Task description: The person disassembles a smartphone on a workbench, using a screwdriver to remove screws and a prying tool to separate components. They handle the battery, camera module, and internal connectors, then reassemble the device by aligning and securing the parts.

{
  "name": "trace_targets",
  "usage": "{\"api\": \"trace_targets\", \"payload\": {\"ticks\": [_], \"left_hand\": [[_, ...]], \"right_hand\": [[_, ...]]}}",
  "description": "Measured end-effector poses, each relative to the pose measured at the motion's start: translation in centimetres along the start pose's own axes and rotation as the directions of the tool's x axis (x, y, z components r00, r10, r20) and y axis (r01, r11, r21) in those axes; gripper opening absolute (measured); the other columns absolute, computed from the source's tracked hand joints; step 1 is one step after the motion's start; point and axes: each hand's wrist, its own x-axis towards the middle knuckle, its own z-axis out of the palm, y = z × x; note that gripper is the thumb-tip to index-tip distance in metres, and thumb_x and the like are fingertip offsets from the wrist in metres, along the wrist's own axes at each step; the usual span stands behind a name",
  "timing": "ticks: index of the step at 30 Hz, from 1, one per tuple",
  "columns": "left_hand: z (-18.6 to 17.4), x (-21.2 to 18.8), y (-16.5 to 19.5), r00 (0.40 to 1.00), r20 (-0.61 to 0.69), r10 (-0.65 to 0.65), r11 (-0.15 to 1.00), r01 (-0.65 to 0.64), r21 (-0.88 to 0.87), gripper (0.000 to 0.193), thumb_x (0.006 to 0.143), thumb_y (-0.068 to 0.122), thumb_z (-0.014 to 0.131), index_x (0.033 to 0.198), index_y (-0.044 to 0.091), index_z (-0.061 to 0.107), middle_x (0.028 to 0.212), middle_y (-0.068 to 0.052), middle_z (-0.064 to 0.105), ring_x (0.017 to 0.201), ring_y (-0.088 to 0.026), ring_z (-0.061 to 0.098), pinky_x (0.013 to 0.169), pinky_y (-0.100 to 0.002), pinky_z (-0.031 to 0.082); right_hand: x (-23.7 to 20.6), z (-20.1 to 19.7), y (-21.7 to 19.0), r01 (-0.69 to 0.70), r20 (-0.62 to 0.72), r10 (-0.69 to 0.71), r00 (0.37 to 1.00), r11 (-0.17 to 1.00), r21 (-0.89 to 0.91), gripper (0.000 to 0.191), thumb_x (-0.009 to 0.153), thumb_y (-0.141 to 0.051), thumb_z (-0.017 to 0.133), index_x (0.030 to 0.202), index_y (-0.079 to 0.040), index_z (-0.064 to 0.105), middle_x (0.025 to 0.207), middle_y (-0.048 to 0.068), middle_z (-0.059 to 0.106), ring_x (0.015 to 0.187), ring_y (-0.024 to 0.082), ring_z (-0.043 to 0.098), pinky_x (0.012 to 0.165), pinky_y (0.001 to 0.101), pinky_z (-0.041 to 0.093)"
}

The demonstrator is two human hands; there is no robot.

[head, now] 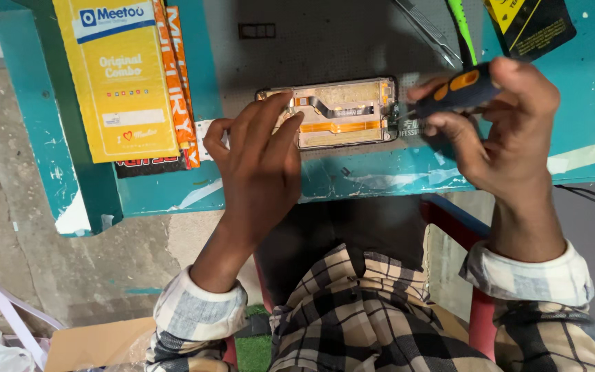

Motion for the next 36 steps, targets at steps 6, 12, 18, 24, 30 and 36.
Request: {"api": "trace_targets", "payload": {"ticks": [6,12,18,24,30,36], "left_hand": [[-0.1,-0.1,-0.3,1.0,0.006,-0.016,0.995,0.016,-0.103,0.029,0.097,0.002,0.071,0.125,0.006,0.069,0.147,-0.009,0.059,0.136,-0.025,0.055,0.11,-0.043,0.029],[-0.1,0.0,-0.6,0.999,0.004,-0.032,0.987,0.032,-0.156,0.028,0.101,0.003,0.071,0.128,0.006,0.067,0.147,-0.009,0.058,0.137,-0.027,0.055,0.111,-0.042,0.031],[0.0,0.0,-0.6,1.0,0.007,-0.024,0.986,0.025,-0.166,0.028,0.103,0.005,0.07,0.13,0.005,0.065,0.147,-0.009,0.058,0.137,-0.027,0.055,0.111,-0.042,0.032],[0.0,0.1,-0.3,1.0,0.007,-0.007,0.989,0.008,-0.15,0.029,0.103,0.007,0.071,0.131,0.004,0.065,0.146,-0.009,0.058,0.135,-0.027,0.056,0.109,-0.042,0.032],[0.0,0.2,-0.3,1.0,0.022,0.0,0.991,0.003,-0.131,0.029,0.103,0.009,0.07,0.13,0.004,0.064,0.146,-0.01,0.058,0.134,-0.027,0.055,0.11,-0.044,0.032],[0.1,0.0,-0.4,1.0,0.023,0.0,0.991,0.003,-0.136,0.03,0.103,0.01,0.071,0.132,0.004,0.063,0.148,-0.01,0.057,0.136,-0.028,0.054,0.111,-0.044,0.032]], "right_hand": [[-0.4,-0.3,0.8,0.026,-0.003,-0.026,1.0,0.999,-0.046,0.094,0.087,0.003,0.083,0.156,-0.019,0.023,0.115,0.026,0.065,0.1,0.035,0.075,0.07,0.0296,0.063],[-0.6,1.3,1.3,0.045,-0.127,-0.063,0.99,0.989,-0.139,0.098,0.091,0.001,0.086,0.16,-0.019,0.019,0.115,0.025,0.058,0.096,0.032,0.073,0.082,0.038,0.065],[0.5,-0.3,1.4,0.055,0.044,-0.056,0.997,0.998,0.017,0.094,0.093,-0.001,0.077,0.162,-0.023,0.017,0.117,0.026,0.064,0.1,0.035,0.074,0.077,0.0339,0.065],[1.5,-0.4,2.0,0.132,0.069,-0.139,0.988,0.986,0.099,0.09,0.089,-0.001,0.081,0.157,-0.024,0.027,0.106,0.028,0.069,0.091,0.031,0.077,0.068,0.0337,0.064],[2.2,-0.7,1.0,0.093,0.142,-0.108,0.984,0.99,0.106,0.092,0.088,0.006,0.072,0.16,-0.03,0.025,0.106,0.028,0.07,0.086,0.03,0.075,0.07,0.0363,0.066],[2.1,0.9,1.6,0.206,-0.014,-0.206,0.979,0.978,0.028,0.099,0.084,-0.007,0.087,0.159,-0.029,0.025,0.102,0.025,0.067,0.079,0.026,0.073,0.063,0.0328,0.061]]}}
